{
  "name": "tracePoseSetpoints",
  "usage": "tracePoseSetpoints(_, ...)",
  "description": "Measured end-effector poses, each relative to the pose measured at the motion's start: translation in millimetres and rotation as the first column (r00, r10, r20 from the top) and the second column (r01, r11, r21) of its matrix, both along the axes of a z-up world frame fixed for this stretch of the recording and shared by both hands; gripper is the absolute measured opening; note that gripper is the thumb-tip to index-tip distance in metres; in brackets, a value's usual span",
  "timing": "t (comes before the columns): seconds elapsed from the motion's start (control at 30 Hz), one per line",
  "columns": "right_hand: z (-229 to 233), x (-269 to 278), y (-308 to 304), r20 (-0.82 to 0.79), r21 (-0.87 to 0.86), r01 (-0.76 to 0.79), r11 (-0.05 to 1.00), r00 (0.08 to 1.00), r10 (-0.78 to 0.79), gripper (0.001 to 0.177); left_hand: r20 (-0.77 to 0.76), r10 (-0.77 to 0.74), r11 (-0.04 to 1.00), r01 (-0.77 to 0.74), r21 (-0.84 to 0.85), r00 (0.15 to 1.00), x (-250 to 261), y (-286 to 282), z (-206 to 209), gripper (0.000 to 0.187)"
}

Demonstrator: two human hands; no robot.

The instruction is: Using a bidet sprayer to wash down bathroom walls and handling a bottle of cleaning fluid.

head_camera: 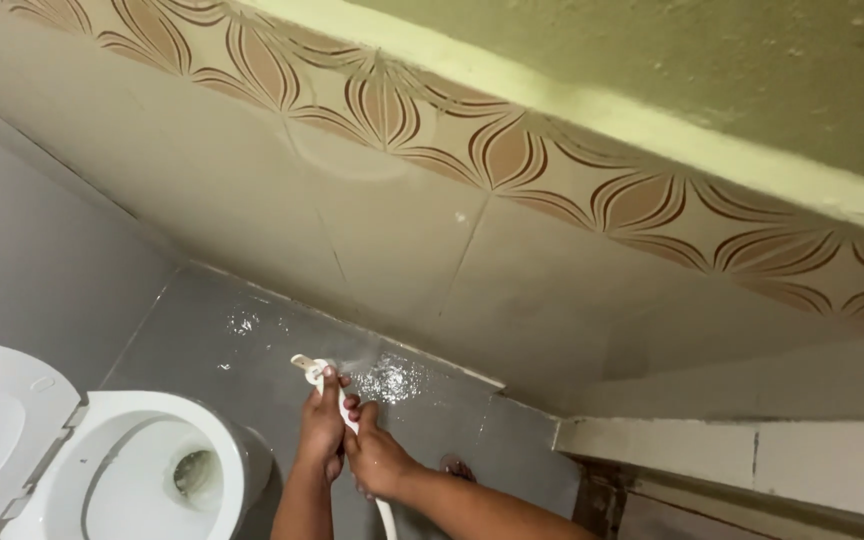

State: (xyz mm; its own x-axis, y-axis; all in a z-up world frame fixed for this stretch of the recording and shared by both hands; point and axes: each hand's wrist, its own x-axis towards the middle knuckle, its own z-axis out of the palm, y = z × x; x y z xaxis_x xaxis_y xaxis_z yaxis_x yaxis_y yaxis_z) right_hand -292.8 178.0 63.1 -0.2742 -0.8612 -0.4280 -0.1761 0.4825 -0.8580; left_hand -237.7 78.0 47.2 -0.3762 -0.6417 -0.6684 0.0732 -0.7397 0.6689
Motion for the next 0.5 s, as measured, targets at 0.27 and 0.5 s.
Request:
tracePoseSetpoints(0.27,-36.8,-22.1,7.3,0.07,-0.018,0.063,0.998,0.996,-0.061,0.032,-0.059,0.028,1.0,-0.028,0.001,0.998,-22.8,11.4,13.3,0.048)
tracePoseSetpoints(0.5,-12.0,-13.3,-8.8,-0.001,-0.227,-0.061,0.972,0.998,0.062,0.038,-0.17,0.151,0.981,-0.168,-0.094,0.974,-5.3,1.8,40.4,0.047)
